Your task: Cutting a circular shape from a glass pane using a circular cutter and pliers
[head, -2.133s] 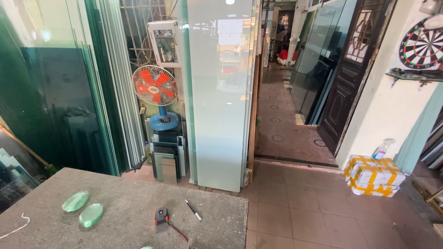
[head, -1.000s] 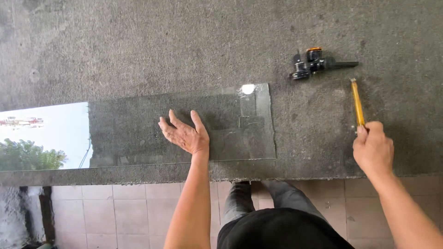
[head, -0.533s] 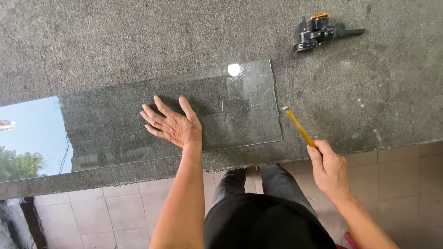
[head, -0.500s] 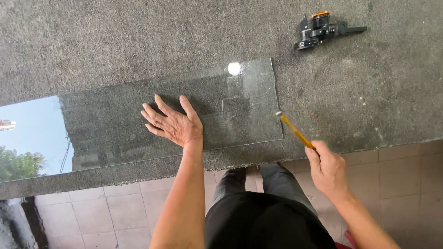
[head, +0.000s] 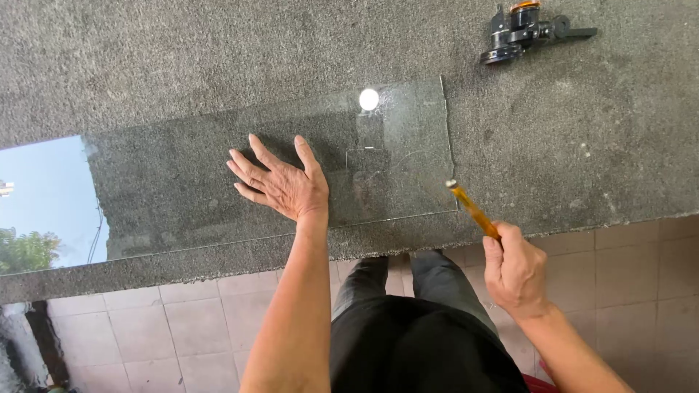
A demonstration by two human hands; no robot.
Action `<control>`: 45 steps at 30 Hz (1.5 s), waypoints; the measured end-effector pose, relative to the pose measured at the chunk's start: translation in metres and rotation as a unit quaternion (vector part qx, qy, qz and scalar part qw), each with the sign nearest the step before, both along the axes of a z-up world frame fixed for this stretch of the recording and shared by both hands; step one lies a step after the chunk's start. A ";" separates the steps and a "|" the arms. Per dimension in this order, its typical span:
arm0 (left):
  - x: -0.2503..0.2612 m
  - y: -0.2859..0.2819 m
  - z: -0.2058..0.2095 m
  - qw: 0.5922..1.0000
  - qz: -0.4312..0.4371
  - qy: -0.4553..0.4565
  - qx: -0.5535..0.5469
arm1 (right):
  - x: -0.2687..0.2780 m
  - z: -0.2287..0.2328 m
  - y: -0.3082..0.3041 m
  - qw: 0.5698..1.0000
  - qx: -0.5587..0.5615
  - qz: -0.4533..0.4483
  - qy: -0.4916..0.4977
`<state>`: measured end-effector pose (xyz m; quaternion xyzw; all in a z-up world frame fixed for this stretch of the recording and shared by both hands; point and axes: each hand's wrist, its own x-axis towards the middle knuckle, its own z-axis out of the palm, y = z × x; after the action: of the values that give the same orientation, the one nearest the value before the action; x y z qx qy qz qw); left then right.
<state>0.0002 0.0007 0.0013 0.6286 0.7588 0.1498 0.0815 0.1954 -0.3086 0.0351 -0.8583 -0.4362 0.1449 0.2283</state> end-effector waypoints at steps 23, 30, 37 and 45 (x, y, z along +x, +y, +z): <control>0.003 0.001 -0.002 0.999 0.006 -0.004 0.048 | -0.005 0.074 0.068 0.958 0.068 -0.120 0.250; 0.005 0.001 0.000 0.998 0.001 0.029 0.061 | 0.004 0.092 0.128 0.922 0.157 -0.101 0.338; 0.007 0.003 0.004 0.998 -0.001 0.037 0.041 | 0.009 0.086 0.167 0.920 0.103 -0.120 0.359; 0.008 0.004 0.003 0.997 -0.003 0.061 0.037 | 0.021 0.077 0.206 0.947 0.151 -0.004 0.283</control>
<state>0.0087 0.0045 0.0043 0.6416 0.7543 0.1389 0.0128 0.2162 -0.1028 0.1119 -0.7392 -0.3670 0.3128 0.4701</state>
